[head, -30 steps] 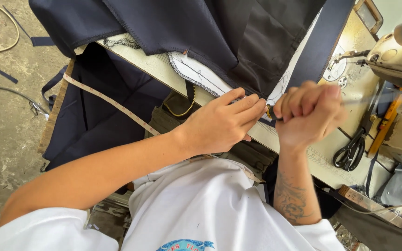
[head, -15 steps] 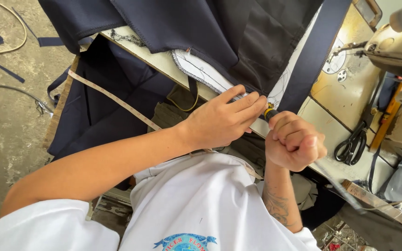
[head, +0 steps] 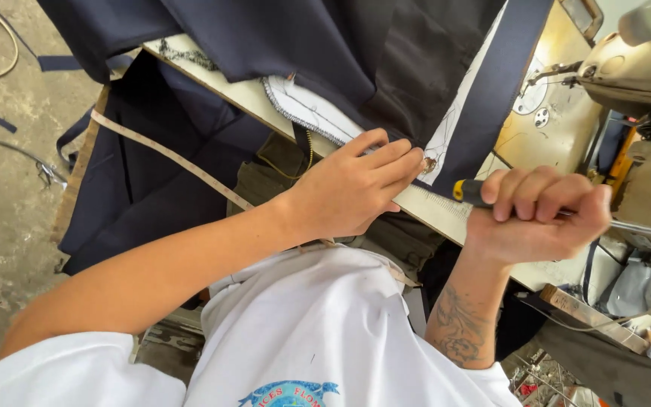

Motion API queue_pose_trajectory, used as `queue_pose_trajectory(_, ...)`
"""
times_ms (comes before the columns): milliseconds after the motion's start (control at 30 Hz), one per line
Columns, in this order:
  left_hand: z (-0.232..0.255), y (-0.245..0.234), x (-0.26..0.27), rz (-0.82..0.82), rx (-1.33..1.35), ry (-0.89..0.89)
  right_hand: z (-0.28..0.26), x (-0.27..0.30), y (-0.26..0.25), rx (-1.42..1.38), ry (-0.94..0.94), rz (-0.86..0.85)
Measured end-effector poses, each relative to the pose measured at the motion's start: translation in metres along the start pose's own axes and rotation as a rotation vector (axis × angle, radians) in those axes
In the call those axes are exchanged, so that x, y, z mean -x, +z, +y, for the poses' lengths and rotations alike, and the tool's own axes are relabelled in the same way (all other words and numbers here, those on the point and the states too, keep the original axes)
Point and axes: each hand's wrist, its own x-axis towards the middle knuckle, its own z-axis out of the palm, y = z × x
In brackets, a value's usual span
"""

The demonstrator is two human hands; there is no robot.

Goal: Sewing and aligning dark blue fabric pieces using an industrial sewing machine, including using a screwdriver for precision and scissors for trimming.

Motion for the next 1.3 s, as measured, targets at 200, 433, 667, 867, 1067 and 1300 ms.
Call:
queue_pose_trajectory(200, 0.000, 0.006, 0.002, 0.016, 0.008, -0.033, 0.009, -0.005, 0.011, 0.067, -0.020, -0.183)
queue_pose_trajectory(433, 0.001, 0.010, 0.002, 0.009, -0.013, -0.017, 0.049, 0.005, 0.023, 0.143, -0.213, -0.198)
queue_pose_trajectory(667, -0.002, 0.012, 0.001, -0.055, 0.049, -0.024, 0.051, -0.007, 0.015, 0.130, -0.222, -0.169)
queue_pose_trajectory(867, 0.001, 0.008, 0.002, -0.016, 0.452, -0.147, -0.019, 0.008, -0.022, 0.477, 0.064, 0.359)
queue_pose_trajectory(1067, -0.005, -0.009, -0.011, 0.075, 0.473, -0.228, -0.051, 0.075, -0.100, 0.537, 0.224, 0.255)
queue_pose_trajectory(1300, -0.018, -0.007, -0.020, 0.195, 0.179, -0.152, -0.051, 0.102, -0.079, 1.180, 0.634, -0.328)
